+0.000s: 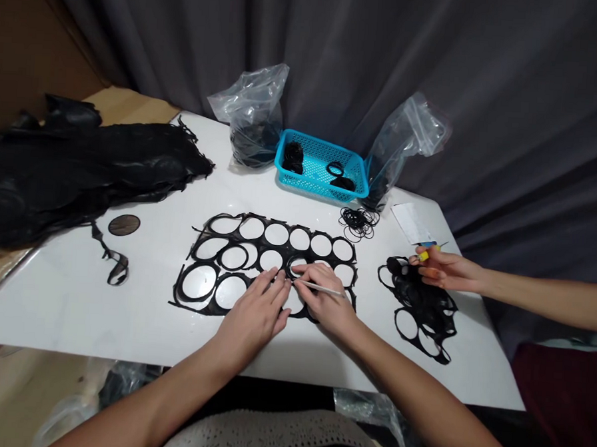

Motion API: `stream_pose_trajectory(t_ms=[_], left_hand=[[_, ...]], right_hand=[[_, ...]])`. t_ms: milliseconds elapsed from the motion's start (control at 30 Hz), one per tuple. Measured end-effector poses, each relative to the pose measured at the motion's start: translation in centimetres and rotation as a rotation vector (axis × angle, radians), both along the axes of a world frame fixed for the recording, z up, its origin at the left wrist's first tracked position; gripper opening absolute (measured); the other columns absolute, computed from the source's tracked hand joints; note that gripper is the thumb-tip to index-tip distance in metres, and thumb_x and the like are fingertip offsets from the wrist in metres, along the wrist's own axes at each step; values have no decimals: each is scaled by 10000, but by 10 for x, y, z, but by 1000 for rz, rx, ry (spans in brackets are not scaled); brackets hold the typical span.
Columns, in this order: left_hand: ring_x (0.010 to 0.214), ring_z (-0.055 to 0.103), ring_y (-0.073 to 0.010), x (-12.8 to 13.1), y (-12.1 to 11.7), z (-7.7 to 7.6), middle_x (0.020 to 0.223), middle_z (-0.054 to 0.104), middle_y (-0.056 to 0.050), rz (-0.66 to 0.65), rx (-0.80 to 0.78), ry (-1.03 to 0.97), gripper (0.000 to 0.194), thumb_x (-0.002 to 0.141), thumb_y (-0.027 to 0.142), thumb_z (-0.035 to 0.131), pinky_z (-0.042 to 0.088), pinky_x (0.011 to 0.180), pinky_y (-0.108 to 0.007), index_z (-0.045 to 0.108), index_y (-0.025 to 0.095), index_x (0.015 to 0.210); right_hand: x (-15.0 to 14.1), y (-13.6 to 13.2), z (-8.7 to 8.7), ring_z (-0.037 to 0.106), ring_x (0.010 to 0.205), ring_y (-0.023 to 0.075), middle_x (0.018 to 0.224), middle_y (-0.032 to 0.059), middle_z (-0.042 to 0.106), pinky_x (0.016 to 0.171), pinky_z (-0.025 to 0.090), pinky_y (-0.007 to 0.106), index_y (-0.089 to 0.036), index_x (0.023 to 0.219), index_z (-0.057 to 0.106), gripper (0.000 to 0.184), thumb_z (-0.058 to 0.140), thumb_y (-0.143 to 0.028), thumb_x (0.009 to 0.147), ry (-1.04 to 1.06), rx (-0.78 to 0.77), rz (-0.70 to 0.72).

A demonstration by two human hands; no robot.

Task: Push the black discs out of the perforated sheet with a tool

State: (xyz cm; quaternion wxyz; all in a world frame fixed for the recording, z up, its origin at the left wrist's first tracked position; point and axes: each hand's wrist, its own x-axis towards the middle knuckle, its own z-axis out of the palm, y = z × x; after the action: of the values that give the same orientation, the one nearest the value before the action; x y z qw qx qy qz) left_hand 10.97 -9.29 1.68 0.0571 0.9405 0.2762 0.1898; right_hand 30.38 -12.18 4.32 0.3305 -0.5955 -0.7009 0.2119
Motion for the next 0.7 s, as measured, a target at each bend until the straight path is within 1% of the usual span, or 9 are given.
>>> stream_pose_trajectory(t_ms=[167, 367, 467, 600, 700], left_hand=[[1375, 497, -323, 1, 0, 1, 1383, 619, -167, 5, 1, 5, 403, 992, 276, 479, 414, 1139, -459, 585, 72, 1324], [1355, 513, -340, 3, 0, 1, 1366, 627, -181, 9, 30, 10, 408, 976, 257, 497, 421, 1131, -458, 592, 41, 1309], [1360, 511, -328, 3, 0, 0, 1369, 625, -183, 10, 27, -4, 402, 981, 257, 483, 418, 1129, -459, 589, 55, 1312], [1375, 497, -321, 2, 0, 0, 1391, 612, -175, 8, 26, 0, 419, 980, 260, 473, 409, 1137, -456, 570, 64, 1337], [1377, 494, -319, 1, 0, 0, 1402, 605, -172, 9, 26, -2, 427, 977, 258, 485, 403, 1142, -451, 564, 60, 1346]], right_hand=[[-2, -5, -5, 632, 1061, 241, 1129, 71, 724, 945, 427, 459, -236, 918, 559, 115, 509, -183, 1007, -116, 77, 67], [-4, -4, -6, 648, 1024, 233, 1096, 62, 737, 924, 435, 442, -235, 896, 555, 124, 526, -169, 996, -90, 84, 38], [-4, -1, -3, 661, 996, 237, 1077, 58, 743, 905, 449, 439, -245, 871, 559, 130, 557, -162, 972, -51, 50, 13], [-1, 1, 2, 658, 1023, 246, 1101, 53, 741, 925, 463, 452, -249, 806, 552, 158, 595, -194, 948, 25, -30, -8], [3, 1, 5, 659, 1037, 240, 1103, 45, 742, 918, 482, 437, -249, 787, 563, 164, 594, -218, 945, 97, -79, -26]])
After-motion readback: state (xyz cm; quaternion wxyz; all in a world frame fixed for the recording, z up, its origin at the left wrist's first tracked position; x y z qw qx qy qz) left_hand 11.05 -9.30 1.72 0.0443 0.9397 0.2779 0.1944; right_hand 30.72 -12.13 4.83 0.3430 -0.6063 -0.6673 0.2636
